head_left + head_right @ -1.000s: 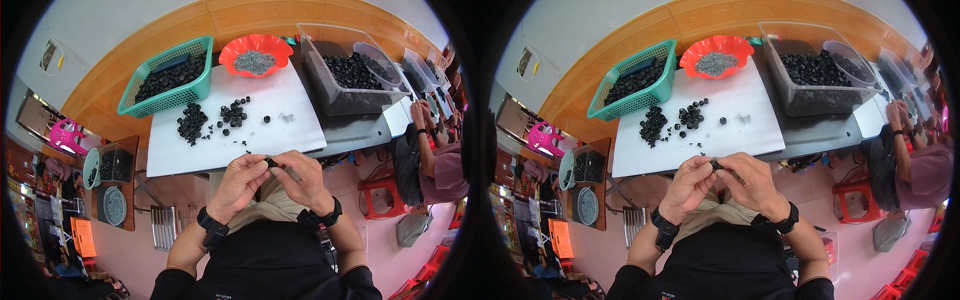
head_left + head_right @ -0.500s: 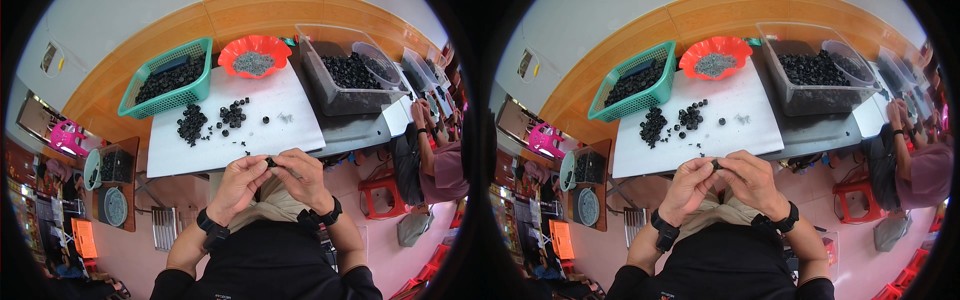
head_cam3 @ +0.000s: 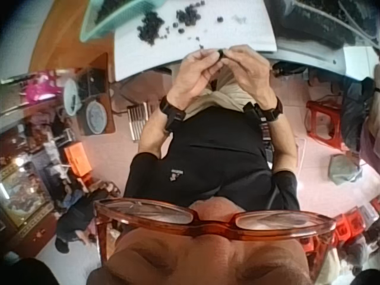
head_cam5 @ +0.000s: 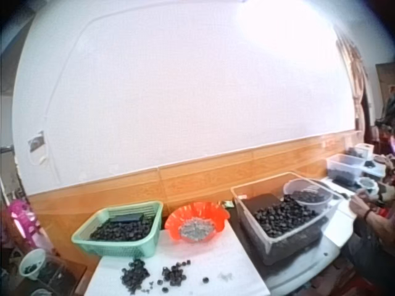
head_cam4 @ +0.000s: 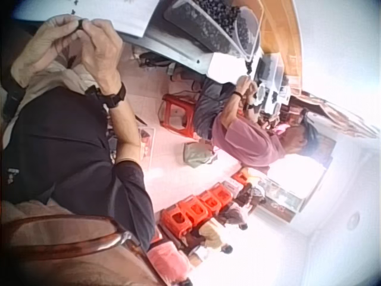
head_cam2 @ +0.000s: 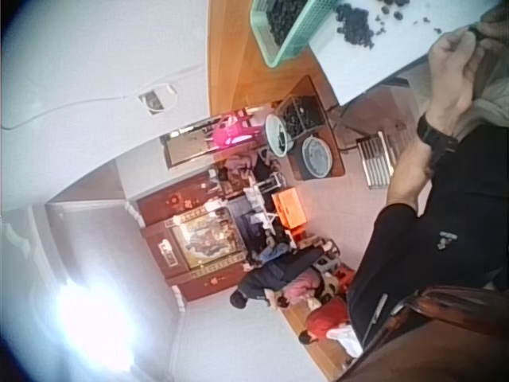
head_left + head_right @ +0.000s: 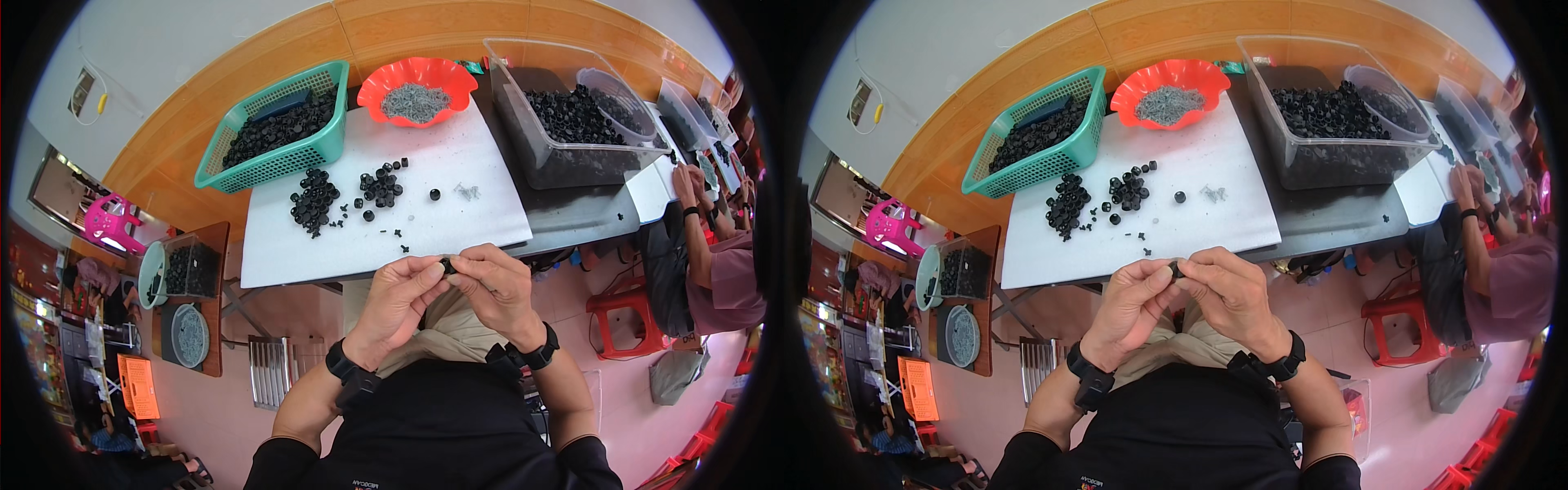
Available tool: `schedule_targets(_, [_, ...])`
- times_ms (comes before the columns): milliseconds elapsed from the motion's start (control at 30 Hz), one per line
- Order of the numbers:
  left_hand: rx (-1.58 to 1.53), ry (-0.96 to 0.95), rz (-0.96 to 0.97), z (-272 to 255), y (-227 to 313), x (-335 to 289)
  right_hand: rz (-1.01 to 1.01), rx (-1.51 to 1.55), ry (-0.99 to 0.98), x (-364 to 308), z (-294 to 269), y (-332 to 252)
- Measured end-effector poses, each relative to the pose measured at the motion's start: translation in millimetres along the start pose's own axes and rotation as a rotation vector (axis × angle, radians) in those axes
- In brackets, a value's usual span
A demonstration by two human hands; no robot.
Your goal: Assembling small black plastic components by hand at a workbench.
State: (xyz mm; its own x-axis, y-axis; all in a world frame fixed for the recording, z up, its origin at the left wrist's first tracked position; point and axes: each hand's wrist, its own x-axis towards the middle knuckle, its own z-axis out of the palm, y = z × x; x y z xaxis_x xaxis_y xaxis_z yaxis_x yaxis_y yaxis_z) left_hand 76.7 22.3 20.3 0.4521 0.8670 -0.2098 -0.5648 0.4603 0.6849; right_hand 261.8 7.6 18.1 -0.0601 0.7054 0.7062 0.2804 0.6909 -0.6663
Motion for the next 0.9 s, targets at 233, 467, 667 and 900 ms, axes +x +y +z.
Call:
schedule_targets(233, [0.029,0.028,0.027,6.7,-1.7,-1.5,-0.043,-0.011,-0.002,-2.6,-1.7,3.2])
schedule_targets(467, [0.106,0.008,0.067,3.8,-3.9,-3.2,-0.067,-0.064,-0.021,-4.3,-2.7,2.8])
schedule_targets(667, [0.160,0.024,0.089,5.7,-3.6,-3.7,-0.039,-0.065,-0.040,-2.7,-4.5,2.7])
schedule_targets(900, [0.274,-0.007,0.132,2.7,-0.7,-1.2,0.012,0.010,-0.074,2.5,-9.1,4.9])
